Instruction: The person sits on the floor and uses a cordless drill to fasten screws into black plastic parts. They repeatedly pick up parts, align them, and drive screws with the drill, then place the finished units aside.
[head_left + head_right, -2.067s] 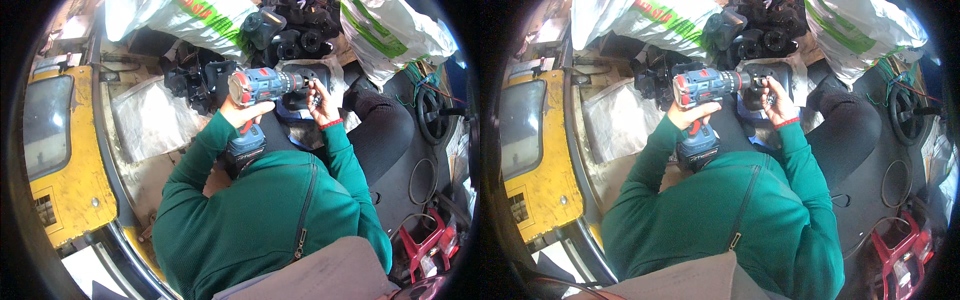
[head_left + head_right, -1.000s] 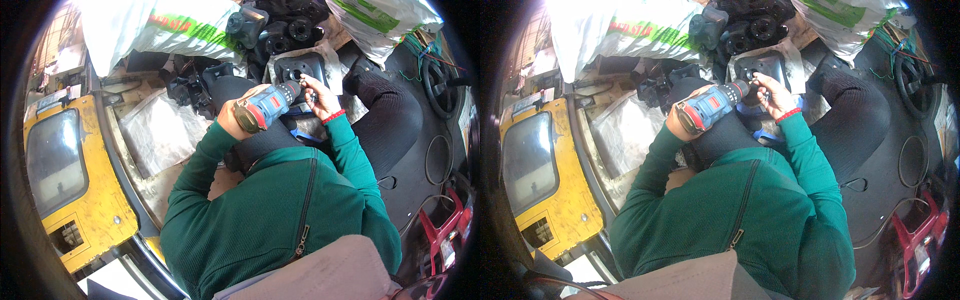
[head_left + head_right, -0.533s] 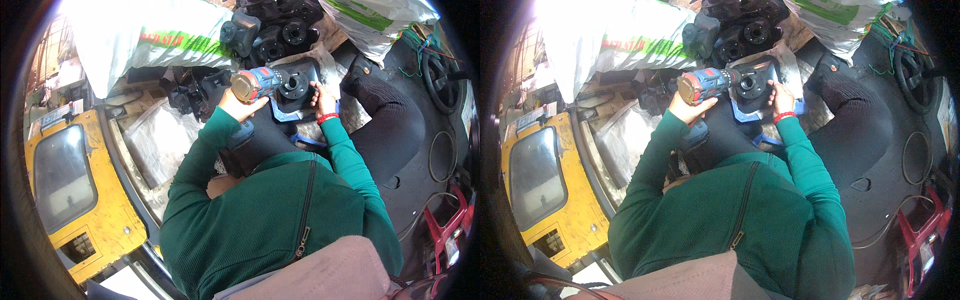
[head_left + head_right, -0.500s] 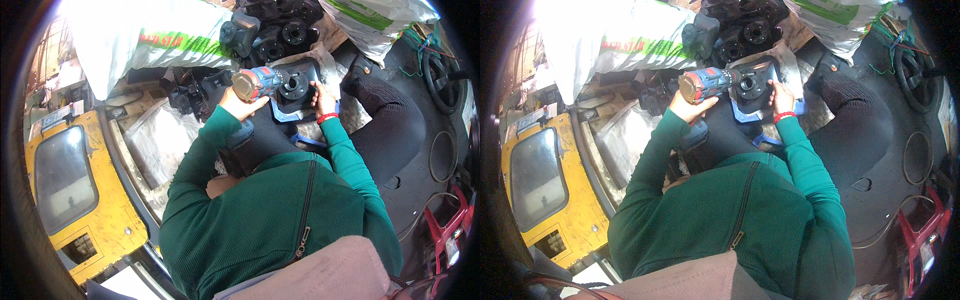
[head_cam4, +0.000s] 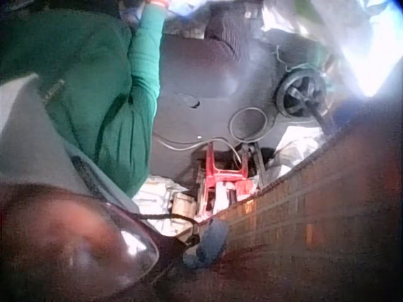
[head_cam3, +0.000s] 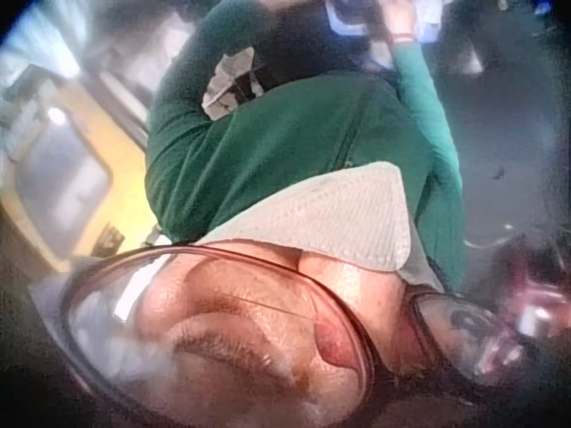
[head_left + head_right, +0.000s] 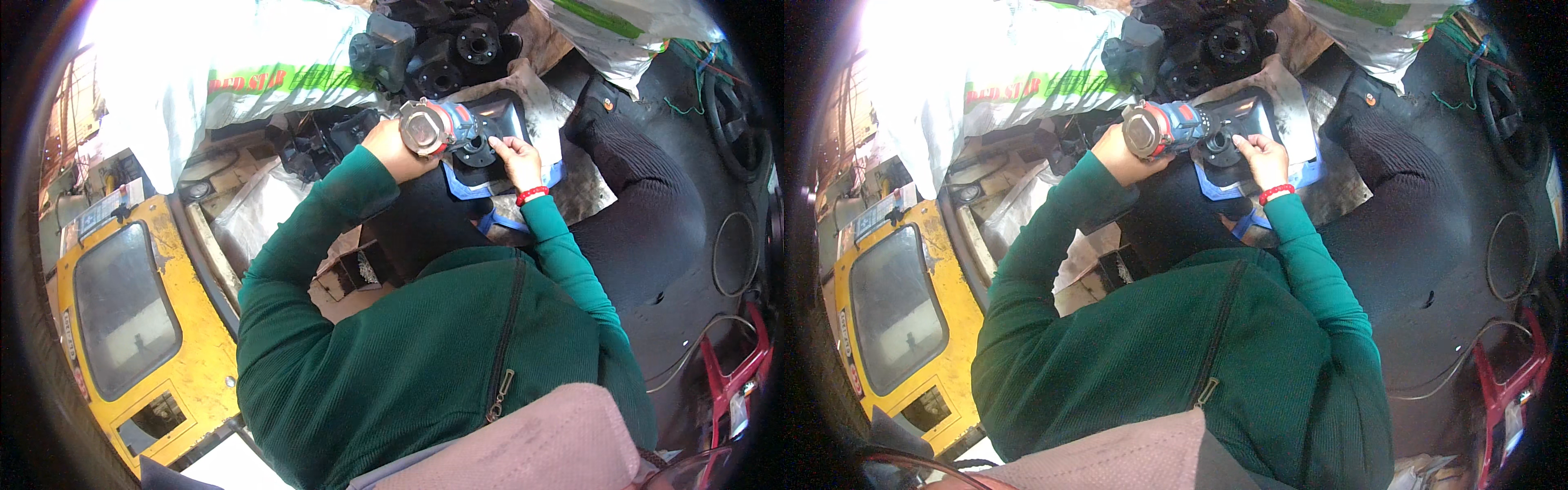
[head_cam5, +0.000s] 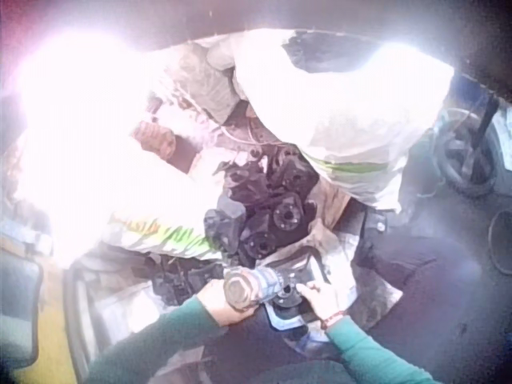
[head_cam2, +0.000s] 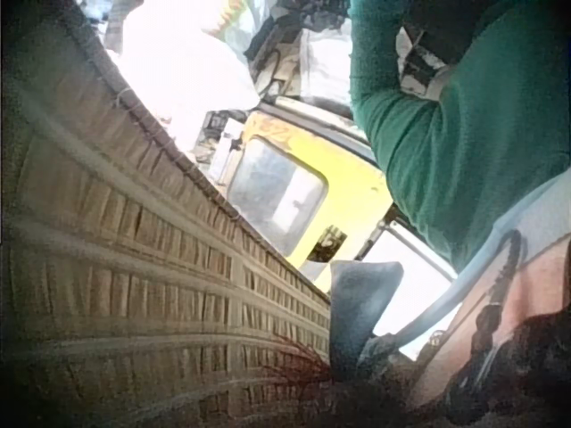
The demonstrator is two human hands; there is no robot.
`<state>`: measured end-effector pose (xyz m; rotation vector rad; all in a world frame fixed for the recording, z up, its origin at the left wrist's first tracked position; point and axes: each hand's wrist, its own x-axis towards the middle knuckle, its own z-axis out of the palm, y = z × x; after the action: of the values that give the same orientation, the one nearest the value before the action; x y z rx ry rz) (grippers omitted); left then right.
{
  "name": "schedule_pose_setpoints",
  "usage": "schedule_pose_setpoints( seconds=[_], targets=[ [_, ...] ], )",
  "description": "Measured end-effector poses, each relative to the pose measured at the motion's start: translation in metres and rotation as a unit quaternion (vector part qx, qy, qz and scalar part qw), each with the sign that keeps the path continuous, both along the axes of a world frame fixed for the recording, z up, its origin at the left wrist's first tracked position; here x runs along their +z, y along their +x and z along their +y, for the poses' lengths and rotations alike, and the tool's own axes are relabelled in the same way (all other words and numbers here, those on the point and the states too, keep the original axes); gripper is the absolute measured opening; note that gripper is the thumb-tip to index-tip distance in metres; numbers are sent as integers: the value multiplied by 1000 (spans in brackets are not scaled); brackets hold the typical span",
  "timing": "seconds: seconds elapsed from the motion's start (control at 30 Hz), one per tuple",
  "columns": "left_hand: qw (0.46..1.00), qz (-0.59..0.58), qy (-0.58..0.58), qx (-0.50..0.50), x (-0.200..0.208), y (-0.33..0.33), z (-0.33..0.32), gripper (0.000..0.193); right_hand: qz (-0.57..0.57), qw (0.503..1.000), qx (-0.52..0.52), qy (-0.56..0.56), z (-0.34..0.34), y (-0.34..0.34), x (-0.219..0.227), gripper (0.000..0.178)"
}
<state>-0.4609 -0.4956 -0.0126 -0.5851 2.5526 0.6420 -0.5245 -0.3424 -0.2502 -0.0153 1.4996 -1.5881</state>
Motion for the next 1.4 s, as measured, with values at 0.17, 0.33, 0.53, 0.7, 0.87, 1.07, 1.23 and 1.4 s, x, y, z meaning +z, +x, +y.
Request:
schedule_pose_setpoints(
  seconds=[0.17, 0.33, 0.53, 0.7, 0.87, 1.07, 1.23, 1.4],
  targets=[
    [997, 58, 55, 9, -10, 3, -10, 32, 4, 1000, 29, 10, 1, -7, 9, 25],
    [996, 9, 73, 42, -15, 2, -11, 30, 4, 999, 43, 1, 2, -9, 11, 26],
    [995, -1, 91, 52, -20, -1, -7, 31, 26, 997, 70, 19, 9, -13, 13, 29],
    [997, 41, 57, 39, -22, 2, -3, 36, 115, 987, 106, 41, 7, -22, 23, 35],
    [997, 54, 8, 58, -26, 26, 3, 41, 191, 968, 154, 47, -2, -21, 6, 36],
    [994, 80, 16, 73, 21, 99, 36, 38, 153, 980, 124, 23, -7, -31, 6, 28],
    [973, 107, 104, 176, -12, 193, 105, 62, -12, 995, 102, 10, 4, -22, 15, 23],
    [978, -33, 190, 85, -34, 234, 113, 81, -47, 996, 76, -9, 6, -20, 35, 23]
  ],
)
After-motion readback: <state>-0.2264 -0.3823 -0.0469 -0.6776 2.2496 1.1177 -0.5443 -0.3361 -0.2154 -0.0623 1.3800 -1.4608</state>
